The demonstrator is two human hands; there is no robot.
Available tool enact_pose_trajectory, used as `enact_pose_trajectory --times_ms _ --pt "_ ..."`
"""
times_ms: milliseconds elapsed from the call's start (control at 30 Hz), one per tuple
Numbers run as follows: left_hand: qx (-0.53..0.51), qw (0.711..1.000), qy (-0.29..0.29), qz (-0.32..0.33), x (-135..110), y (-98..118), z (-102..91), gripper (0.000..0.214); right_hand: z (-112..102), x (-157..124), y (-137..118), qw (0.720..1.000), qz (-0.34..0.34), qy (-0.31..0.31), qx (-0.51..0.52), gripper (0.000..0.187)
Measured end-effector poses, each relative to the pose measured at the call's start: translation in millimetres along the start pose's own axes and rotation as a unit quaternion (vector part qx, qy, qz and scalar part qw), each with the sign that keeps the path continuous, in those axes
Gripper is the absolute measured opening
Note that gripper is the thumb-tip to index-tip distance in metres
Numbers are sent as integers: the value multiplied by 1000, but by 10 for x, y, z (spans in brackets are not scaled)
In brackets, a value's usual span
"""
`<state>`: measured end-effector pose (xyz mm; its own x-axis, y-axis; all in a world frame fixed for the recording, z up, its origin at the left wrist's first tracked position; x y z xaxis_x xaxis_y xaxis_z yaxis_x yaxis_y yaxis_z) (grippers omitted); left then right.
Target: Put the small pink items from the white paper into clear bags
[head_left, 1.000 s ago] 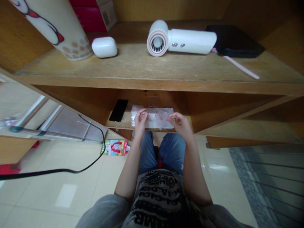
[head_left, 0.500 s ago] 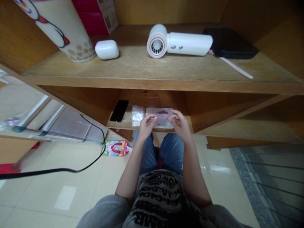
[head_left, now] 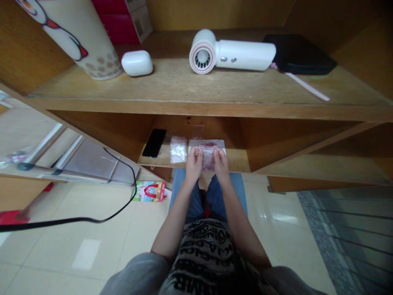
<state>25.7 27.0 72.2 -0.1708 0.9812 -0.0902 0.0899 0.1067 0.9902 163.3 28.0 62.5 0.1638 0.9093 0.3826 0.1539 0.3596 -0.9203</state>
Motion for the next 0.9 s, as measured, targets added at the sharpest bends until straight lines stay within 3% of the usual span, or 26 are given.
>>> enact_pose_trajectory --times_ms 133,300,900 --pt "85 995 51 0 -50 -7 -15 27 28 -56 -12 998 -10 47 -48 34" --pt "107 990 87 -4 -58 -23 -37 29 53 -84 9 997 8 58 -45 32" --pt "-4 997 74 -1 -62 -44 -17 30 -40 -75 15 993 12 113 -15 29"
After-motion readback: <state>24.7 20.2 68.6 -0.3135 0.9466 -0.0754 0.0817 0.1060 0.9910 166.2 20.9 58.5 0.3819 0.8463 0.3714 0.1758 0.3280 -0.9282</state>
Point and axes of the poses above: each hand's wrist, its own x-axis towards the middle knuckle, its own z-axis out of the palm, y = z × x, the point moved 9 cm from there along x, towards the middle knuckle, and after that the axes turned 13 degrees about -z, right-handed, at the moved point
